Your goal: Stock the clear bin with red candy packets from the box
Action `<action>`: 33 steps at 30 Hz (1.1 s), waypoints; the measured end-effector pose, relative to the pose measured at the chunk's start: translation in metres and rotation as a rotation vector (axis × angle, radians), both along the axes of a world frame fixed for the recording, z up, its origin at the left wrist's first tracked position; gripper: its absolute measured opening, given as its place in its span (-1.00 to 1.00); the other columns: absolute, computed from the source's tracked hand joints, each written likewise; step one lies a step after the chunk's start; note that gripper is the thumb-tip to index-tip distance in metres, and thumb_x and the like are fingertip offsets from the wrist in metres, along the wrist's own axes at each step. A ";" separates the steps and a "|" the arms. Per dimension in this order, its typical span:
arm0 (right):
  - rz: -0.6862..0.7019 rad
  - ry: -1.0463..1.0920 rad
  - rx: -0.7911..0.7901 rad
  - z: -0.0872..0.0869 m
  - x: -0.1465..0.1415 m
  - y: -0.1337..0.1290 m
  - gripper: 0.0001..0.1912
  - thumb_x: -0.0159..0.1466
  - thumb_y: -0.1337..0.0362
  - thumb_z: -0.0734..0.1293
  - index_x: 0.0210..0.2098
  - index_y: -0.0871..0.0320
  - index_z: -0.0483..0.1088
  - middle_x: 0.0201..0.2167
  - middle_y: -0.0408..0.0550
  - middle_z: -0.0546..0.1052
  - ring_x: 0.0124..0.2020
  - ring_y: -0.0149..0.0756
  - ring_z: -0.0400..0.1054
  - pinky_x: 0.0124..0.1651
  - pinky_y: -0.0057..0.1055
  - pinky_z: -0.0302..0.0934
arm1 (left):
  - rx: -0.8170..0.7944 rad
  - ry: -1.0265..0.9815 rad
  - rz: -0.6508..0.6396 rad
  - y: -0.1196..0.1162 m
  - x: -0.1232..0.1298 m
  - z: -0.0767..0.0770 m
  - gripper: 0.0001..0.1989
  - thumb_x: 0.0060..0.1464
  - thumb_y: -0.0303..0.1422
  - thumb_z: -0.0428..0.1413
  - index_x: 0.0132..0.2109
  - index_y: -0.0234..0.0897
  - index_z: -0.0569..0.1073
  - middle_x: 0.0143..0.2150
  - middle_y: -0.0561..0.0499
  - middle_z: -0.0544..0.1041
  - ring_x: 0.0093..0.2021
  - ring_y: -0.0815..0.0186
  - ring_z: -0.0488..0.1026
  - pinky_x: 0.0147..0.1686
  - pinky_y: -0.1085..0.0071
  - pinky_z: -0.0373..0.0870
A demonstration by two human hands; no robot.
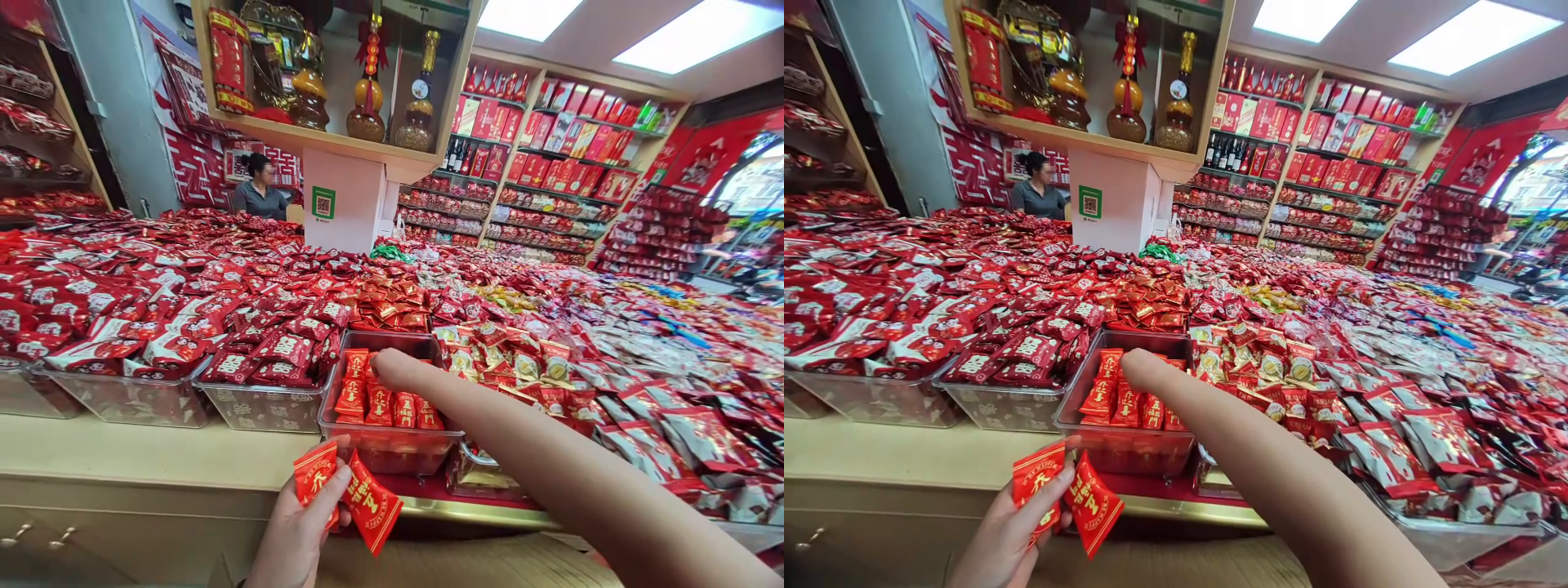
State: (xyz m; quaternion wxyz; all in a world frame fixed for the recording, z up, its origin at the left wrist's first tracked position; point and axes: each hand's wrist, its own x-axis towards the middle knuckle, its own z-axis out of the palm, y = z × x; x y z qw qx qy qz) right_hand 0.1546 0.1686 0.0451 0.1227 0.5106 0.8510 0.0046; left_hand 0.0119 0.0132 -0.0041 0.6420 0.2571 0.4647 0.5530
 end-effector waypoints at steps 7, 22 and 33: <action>0.026 0.235 0.113 0.030 0.003 -0.049 -0.84 0.22 0.36 0.17 -0.30 0.26 0.37 -0.27 0.07 0.48 -0.21 -0.27 0.34 -0.19 -0.41 0.16 | 0.108 -0.044 0.017 0.002 -0.005 -0.006 -0.59 -0.29 -0.46 0.27 -0.17 -0.25 0.46 -0.41 0.09 0.49 -0.43 0.39 0.37 -0.48 0.53 0.36; -0.060 1.213 -0.105 -0.034 0.010 -0.164 -0.72 0.14 0.45 0.22 -0.16 0.10 0.34 -0.21 -0.08 0.48 -0.19 -0.32 0.33 -0.13 -0.46 0.17 | 0.165 0.130 -0.076 -0.002 0.003 -0.005 -0.58 -0.29 -0.31 0.28 -0.18 -0.29 0.47 -0.40 -0.01 0.56 -0.48 0.29 0.43 -0.55 0.46 0.37; -0.308 1.576 -0.263 -0.052 0.012 -0.162 -0.87 0.13 0.23 0.29 -0.44 0.18 0.35 -0.52 -0.15 0.38 -0.46 -0.39 0.21 -0.38 -0.46 0.11 | 0.094 0.001 -0.112 -0.004 0.001 0.000 -0.63 -0.34 -0.35 0.30 -0.26 -0.28 0.47 -0.44 -0.01 0.59 -0.35 0.18 0.50 -0.28 0.32 0.42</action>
